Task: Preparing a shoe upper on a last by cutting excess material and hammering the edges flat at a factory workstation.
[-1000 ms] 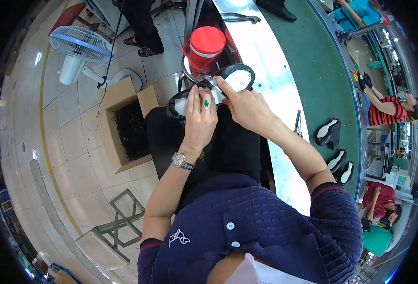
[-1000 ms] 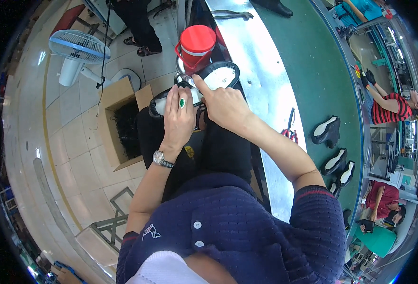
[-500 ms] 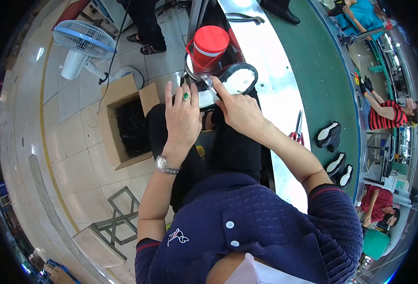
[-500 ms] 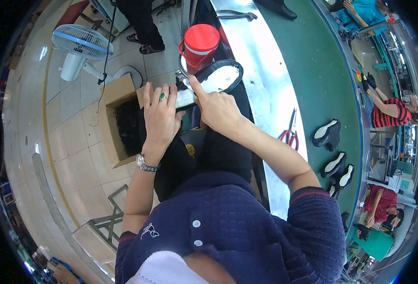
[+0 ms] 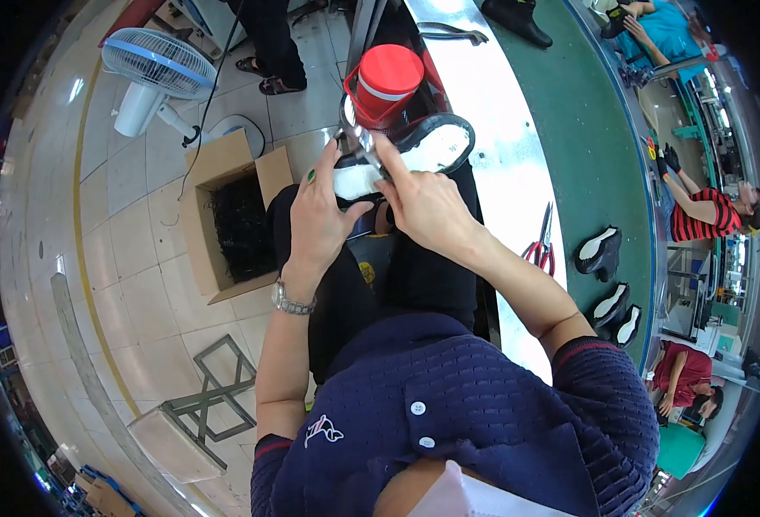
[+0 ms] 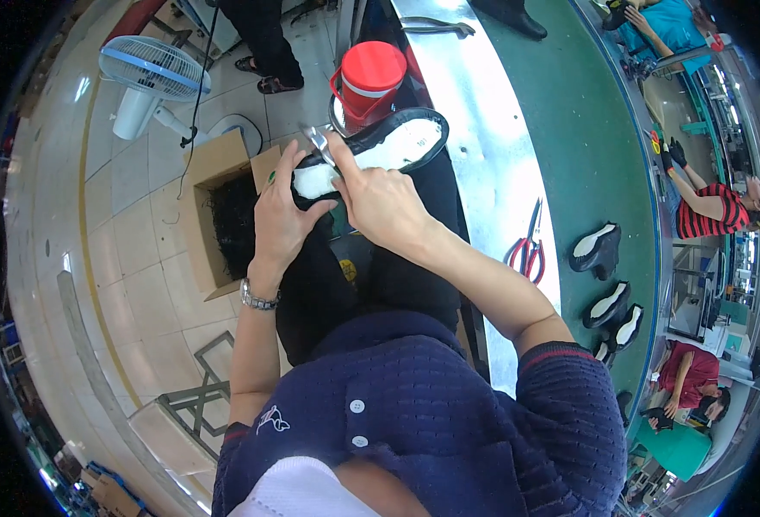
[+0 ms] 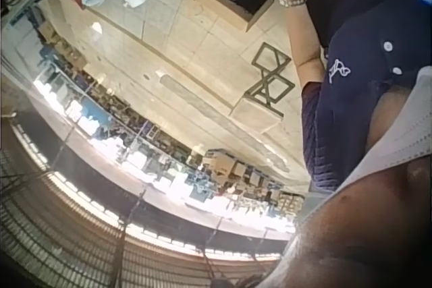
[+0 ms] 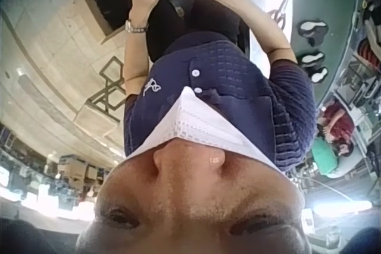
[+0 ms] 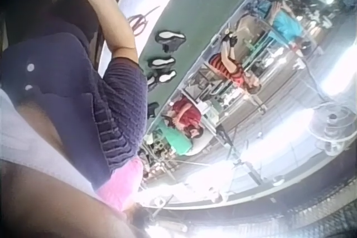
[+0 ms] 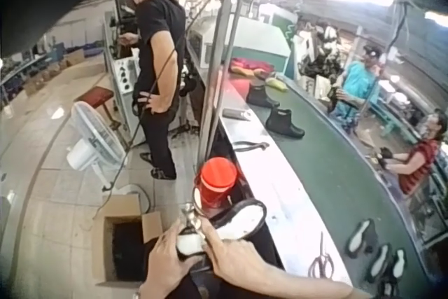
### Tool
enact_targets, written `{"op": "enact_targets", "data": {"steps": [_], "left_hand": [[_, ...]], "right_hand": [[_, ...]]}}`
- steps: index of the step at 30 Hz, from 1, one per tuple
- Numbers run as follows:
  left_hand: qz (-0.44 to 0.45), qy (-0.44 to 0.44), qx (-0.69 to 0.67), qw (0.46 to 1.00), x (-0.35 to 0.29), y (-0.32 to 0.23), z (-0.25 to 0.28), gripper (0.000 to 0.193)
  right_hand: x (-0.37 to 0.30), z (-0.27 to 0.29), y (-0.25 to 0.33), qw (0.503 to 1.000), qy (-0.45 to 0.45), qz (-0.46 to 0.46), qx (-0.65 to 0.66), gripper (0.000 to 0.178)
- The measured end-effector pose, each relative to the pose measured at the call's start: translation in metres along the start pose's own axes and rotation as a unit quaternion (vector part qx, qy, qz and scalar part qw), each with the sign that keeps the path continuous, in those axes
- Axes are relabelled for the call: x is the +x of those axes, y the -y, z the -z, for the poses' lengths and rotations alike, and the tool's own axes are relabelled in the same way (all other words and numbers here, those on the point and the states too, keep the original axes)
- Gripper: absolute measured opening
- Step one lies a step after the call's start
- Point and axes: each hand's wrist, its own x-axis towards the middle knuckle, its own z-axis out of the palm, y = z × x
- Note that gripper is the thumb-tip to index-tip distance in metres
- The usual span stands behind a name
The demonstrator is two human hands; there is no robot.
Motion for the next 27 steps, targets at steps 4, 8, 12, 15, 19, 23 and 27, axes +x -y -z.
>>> {"op": "enact_targets", "data": {"steps": [4,8,12,15,19,23,27], "left_hand": [[-0.025,0.04,-0.002,0.999,0.003,0.003,0.01,0.103],[-0.02,0.082,-0.06,0.995,0.003,0.008,0.02,0.106],[0.016,0.011,-0.03,0.999,-0.032,0.005,0.015,0.113],[0.187,0.077,-0.24,0.95,-0.074,-0.011,0.027,0.119],[0.16,0.016,-0.079,0.984,-0.106,0.001,0.025,0.07],[0.238,-0.1,-0.061,0.964,-0.104,0.012,0.05,0.035],[0.162,-0.125,-0.006,0.979,-0.113,0.012,0.038,0.032]], "right_hand": [[0.01,0.011,-0.021,0.996,0.071,0.041,-0.035,0.05],[0.016,0.036,-0.037,0.996,-0.014,-0.011,-0.083,0.045],[-0.003,0.038,-0.073,0.993,0.034,-0.026,-0.113,0.045],[-0.025,0.056,-0.026,0.952,0.222,-0.182,0.104,0.051],[-0.046,0.042,-0.01,0.935,0.279,-0.122,0.181,0.052],[-0.041,0.029,0.001,0.945,0.305,0.016,0.12,0.059],[-0.028,0.03,0.022,0.92,0.382,0.046,0.073,0.059]]}}
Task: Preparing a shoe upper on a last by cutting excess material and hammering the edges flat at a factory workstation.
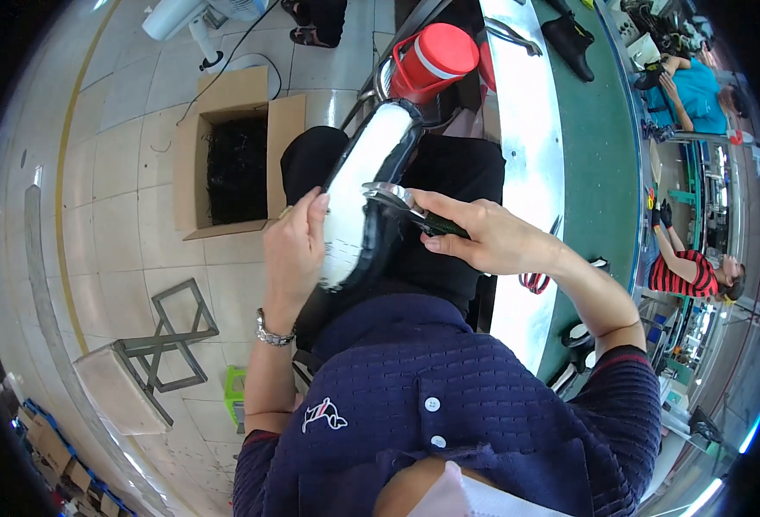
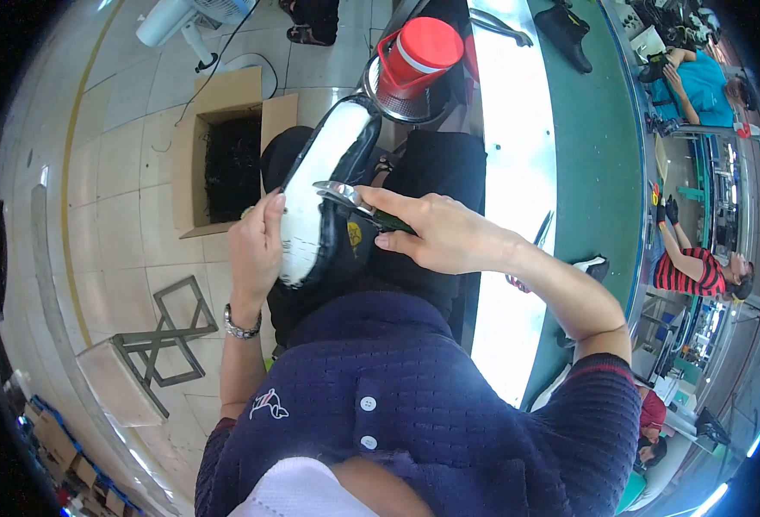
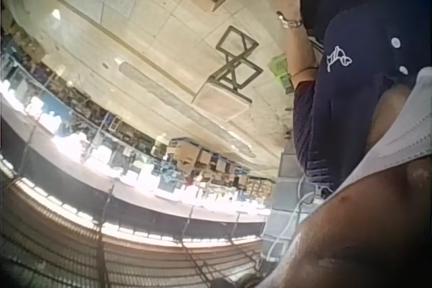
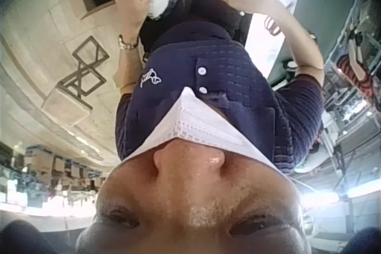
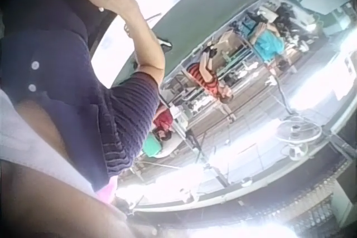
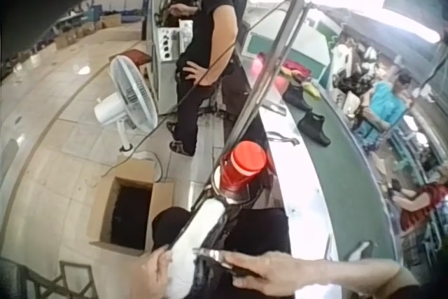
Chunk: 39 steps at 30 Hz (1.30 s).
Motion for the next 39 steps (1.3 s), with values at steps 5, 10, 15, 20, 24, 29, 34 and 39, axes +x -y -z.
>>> {"op": "enact_targets", "data": {"steps": [5,10,15,20,24,29,34,39], "left_hand": [[0.114,0.01,-0.174,0.978,-0.031,0.006,-0.017,0.03],[0.014,0.04,-0.152,0.987,-0.029,-0.008,-0.011,0.021],[-0.157,0.026,0.082,0.984,-0.034,-0.007,-0.014,0.009],[-0.048,0.065,-0.026,0.996,-0.037,-0.017,-0.009,0.023],[0.311,0.26,-0.6,0.69,-0.027,-0.002,-0.017,0.063],[0.336,0.244,-0.718,0.558,-0.014,0.003,-0.059,0.072],[0.291,0.209,-0.71,0.606,-0.007,-0.019,-0.059,0.071],[0.271,0.18,-0.663,0.674,0.001,-0.02,-0.058,0.073]], "right_hand": [[0.008,0.009,0.032,0.995,0.066,-0.039,-0.067,0.055],[0.014,0.011,0.044,0.954,0.096,0.077,-0.274,0.059],[0.02,0.012,0.062,0.922,0.149,0.069,-0.351,0.059],[0.007,0.0,0.019,0.965,0.07,0.04,-0.25,0.059],[-0.001,-0.01,-0.004,0.973,0.035,0.067,-0.216,0.063],[-0.007,-0.018,-0.017,0.976,0.0,0.093,-0.195,0.064],[-0.017,-0.034,-0.021,0.988,-0.067,0.094,-0.1,0.066],[-0.017,0.013,0.014,0.999,0.017,0.021,-0.046,0.058]]}}
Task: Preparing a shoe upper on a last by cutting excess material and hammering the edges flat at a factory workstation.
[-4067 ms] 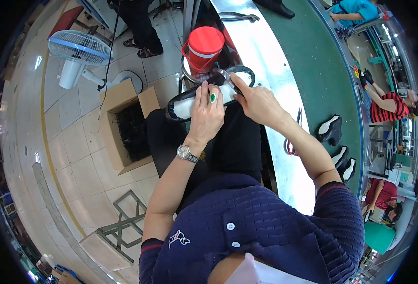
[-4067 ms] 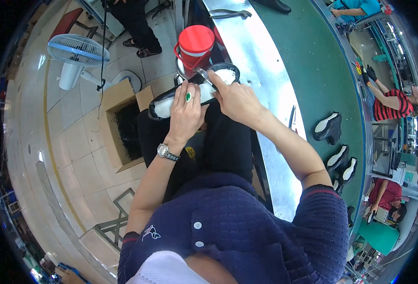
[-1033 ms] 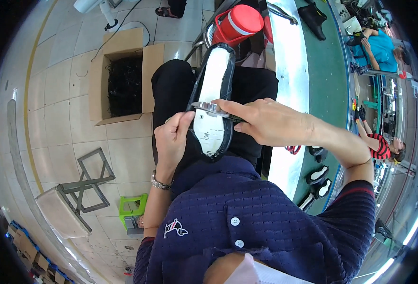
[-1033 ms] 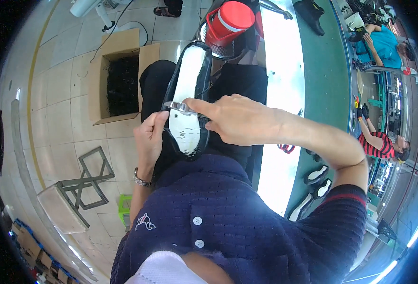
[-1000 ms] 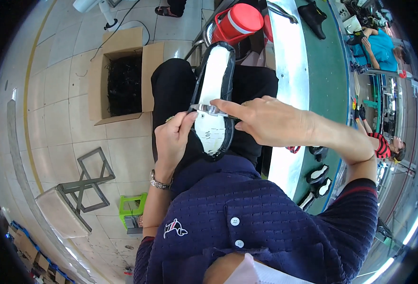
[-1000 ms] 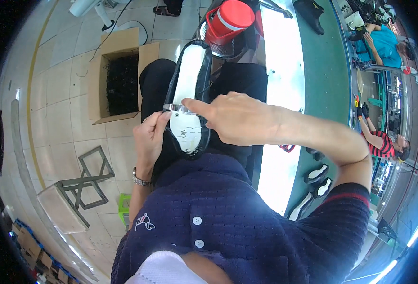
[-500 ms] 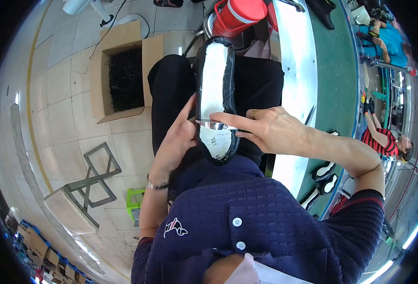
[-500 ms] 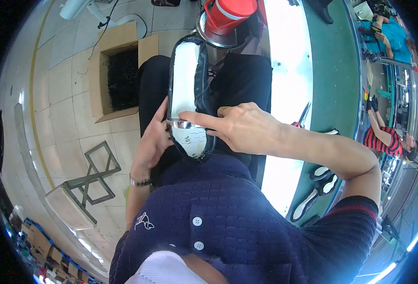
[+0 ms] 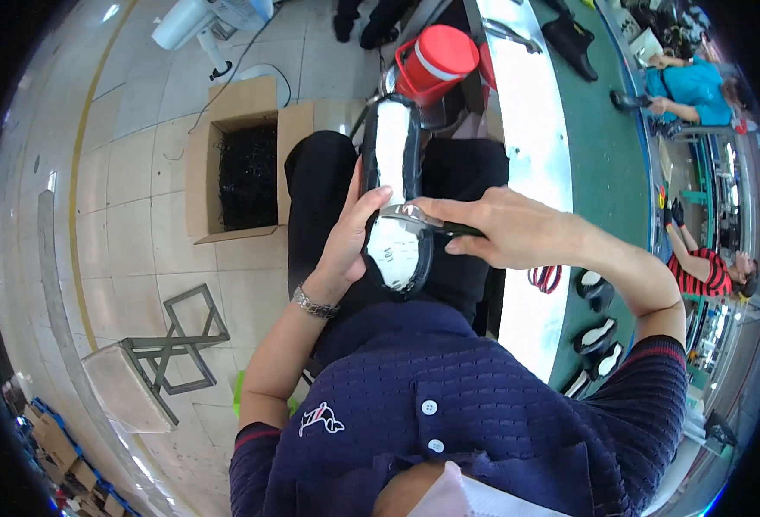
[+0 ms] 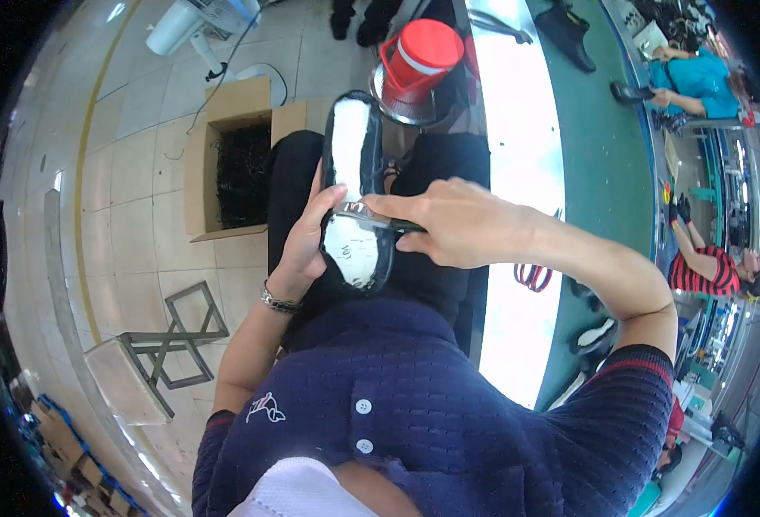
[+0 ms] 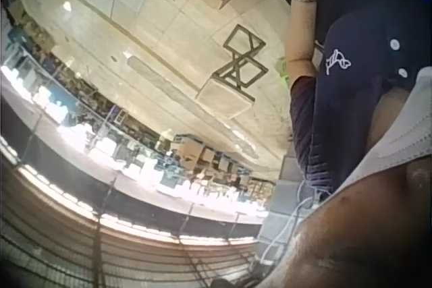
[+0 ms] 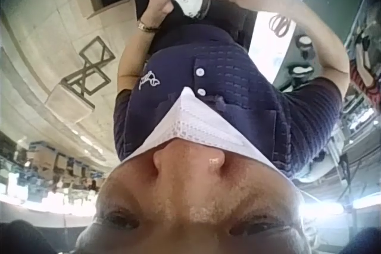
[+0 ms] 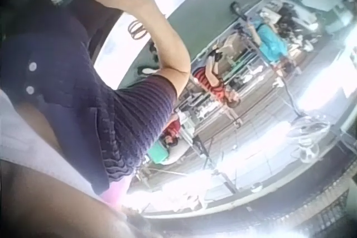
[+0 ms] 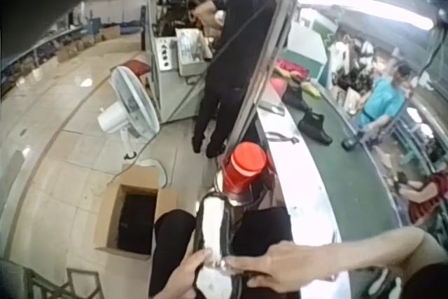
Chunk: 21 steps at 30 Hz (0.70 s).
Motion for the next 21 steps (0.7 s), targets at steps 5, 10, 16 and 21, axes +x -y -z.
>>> {"op": "enact_targets", "data": {"steps": [5,10,16,21], "left_hand": [[0.025,0.058,0.012,0.998,-0.004,-0.012,0.005,0.077],[0.037,0.022,0.03,0.999,-0.004,-0.014,0.01,0.079],[0.037,0.037,0.003,0.999,-0.001,-0.014,0.014,0.077],[0.034,0.05,-0.005,0.998,-0.003,-0.014,0.02,0.077]], "right_hand": [[0.032,0.033,0.008,0.943,-0.241,0.228,-0.033,0.058],[0.067,0.037,-0.014,0.935,-0.115,0.026,-0.335,0.053],[0.072,0.016,-0.034,0.951,-0.106,0.047,-0.286,0.053],[0.059,0.018,-0.024,0.929,-0.149,0.116,-0.319,0.055]]}}
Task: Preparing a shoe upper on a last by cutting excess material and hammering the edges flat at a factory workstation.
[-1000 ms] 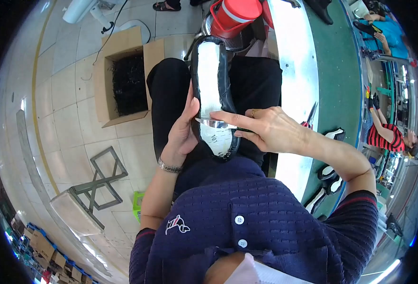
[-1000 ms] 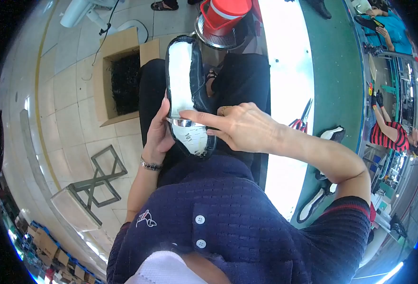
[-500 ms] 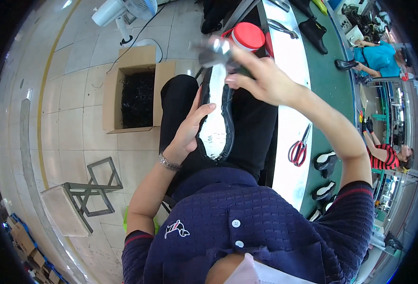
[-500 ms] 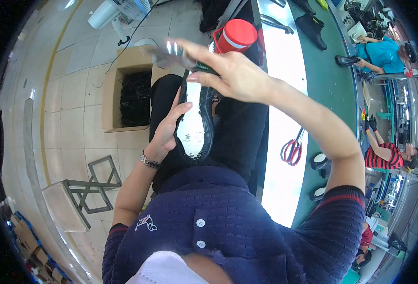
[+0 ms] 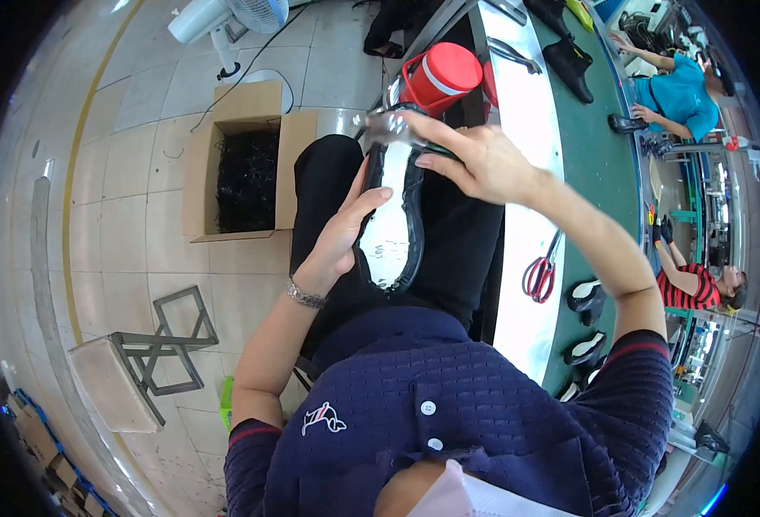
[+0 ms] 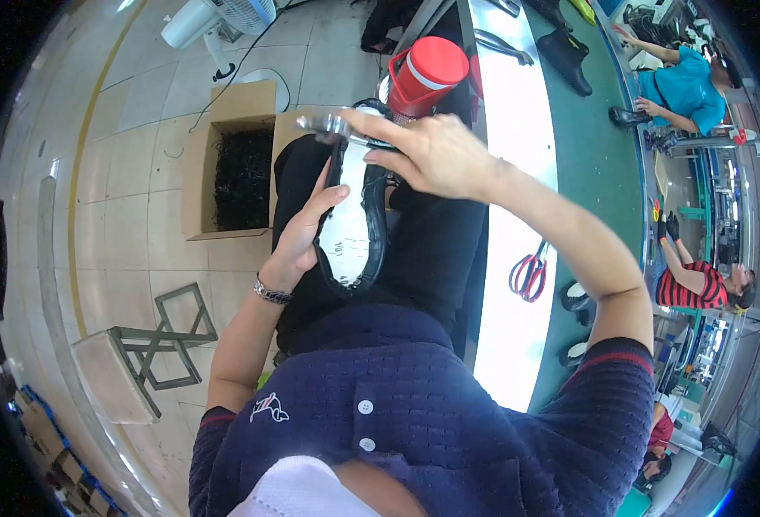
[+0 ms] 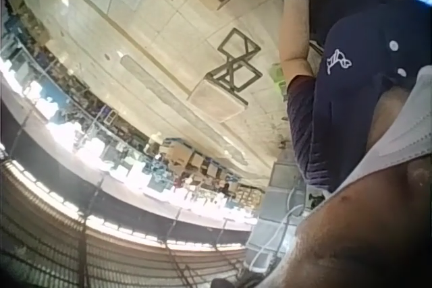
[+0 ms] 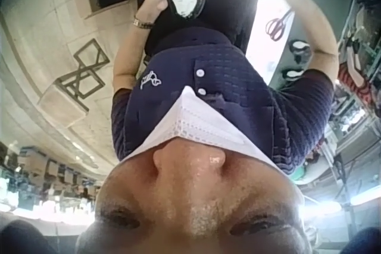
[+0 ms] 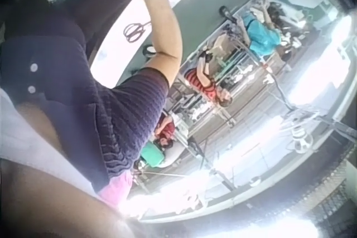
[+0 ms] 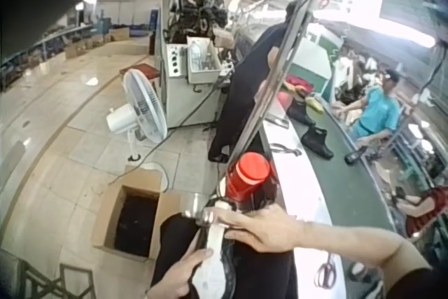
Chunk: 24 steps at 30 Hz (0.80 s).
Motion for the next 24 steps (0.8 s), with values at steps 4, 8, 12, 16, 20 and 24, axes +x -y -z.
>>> {"op": "enact_targets", "data": {"steps": [4,8,12,16,20,24], "left_hand": [[0.033,-0.012,-0.015,0.999,0.0,-0.001,0.005,0.08],[0.05,-0.012,0.006,0.999,0.0,-0.006,0.003,0.086],[0.076,0.019,0.015,0.997,0.0,-0.008,0.013,0.091],[0.091,-0.008,0.032,0.995,-0.007,-0.015,0.01,0.093],[0.106,0.012,0.035,0.994,-0.006,-0.014,0.007,0.095],[0.127,0.04,0.035,0.991,-0.008,-0.012,0.022,0.103]], "right_hand": [[-0.004,-0.015,0.008,0.996,0.037,-0.044,0.065,0.053],[-0.007,-0.006,0.013,0.998,0.051,-0.025,0.022,0.053],[-0.009,-0.018,0.022,0.996,0.028,-0.027,0.084,0.054],[-0.007,0.004,0.034,0.999,0.049,0.016,0.011,0.056],[-0.01,-0.015,0.032,0.997,0.026,-0.022,0.07,0.057],[-0.011,0.002,0.043,0.997,0.067,0.033,0.021,0.061]]}}
